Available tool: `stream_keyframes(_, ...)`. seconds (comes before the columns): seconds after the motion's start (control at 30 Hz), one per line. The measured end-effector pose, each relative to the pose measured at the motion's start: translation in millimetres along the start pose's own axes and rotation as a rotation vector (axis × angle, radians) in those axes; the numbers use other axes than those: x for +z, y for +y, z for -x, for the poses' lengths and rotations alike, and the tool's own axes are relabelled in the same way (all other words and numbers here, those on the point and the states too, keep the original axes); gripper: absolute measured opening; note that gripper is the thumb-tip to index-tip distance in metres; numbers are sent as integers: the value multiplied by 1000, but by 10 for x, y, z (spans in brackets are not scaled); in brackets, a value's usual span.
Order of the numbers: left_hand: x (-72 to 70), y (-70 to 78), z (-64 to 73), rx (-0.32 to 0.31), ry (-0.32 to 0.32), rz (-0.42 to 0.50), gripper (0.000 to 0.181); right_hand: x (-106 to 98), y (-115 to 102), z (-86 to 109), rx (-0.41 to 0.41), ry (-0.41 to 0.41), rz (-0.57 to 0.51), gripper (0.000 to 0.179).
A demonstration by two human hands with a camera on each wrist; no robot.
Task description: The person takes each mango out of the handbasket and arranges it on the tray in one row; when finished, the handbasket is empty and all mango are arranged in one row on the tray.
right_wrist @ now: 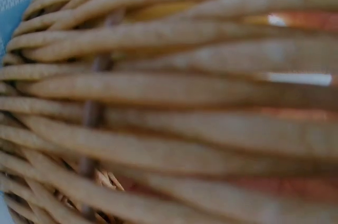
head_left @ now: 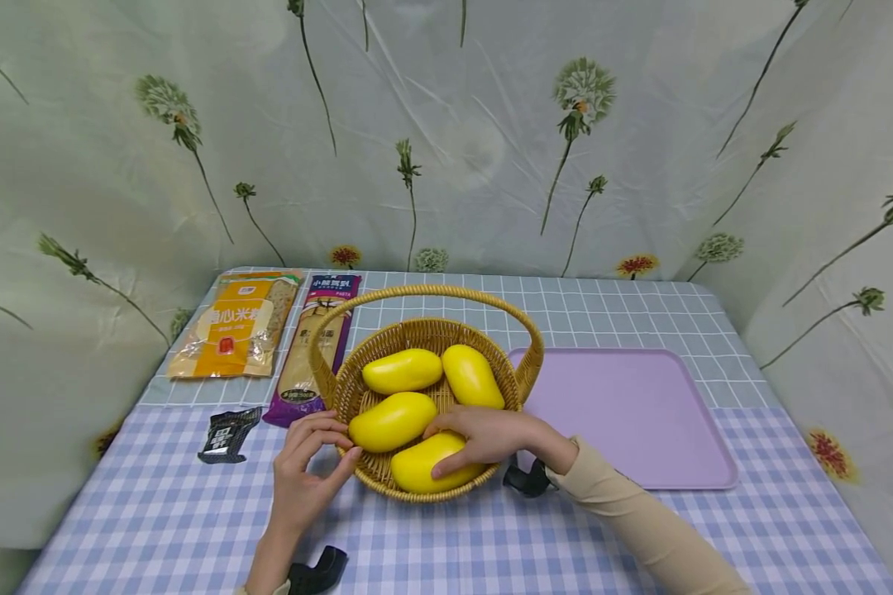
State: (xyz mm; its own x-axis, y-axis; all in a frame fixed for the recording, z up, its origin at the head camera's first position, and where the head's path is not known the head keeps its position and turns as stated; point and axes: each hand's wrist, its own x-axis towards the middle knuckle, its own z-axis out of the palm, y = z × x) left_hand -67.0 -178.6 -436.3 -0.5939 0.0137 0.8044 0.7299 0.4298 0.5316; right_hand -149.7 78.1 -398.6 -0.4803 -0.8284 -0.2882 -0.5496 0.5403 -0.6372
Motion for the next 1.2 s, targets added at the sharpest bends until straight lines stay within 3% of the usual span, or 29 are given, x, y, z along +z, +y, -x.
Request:
stream_keyframes(0.33, 3, 6, -5, 0, -3, 3, 18, -17, 26, 27, 22, 27, -83, 45)
stream_keyframes(0.9, 7, 9, 4, -14, 0, 5, 15, -30, -89, 370, -30, 377, -247, 62)
stream_keyframes(1.2, 8, 9, 1, -18, 5, 7, 14, 43, -129, 563, -75, 563, -184, 68)
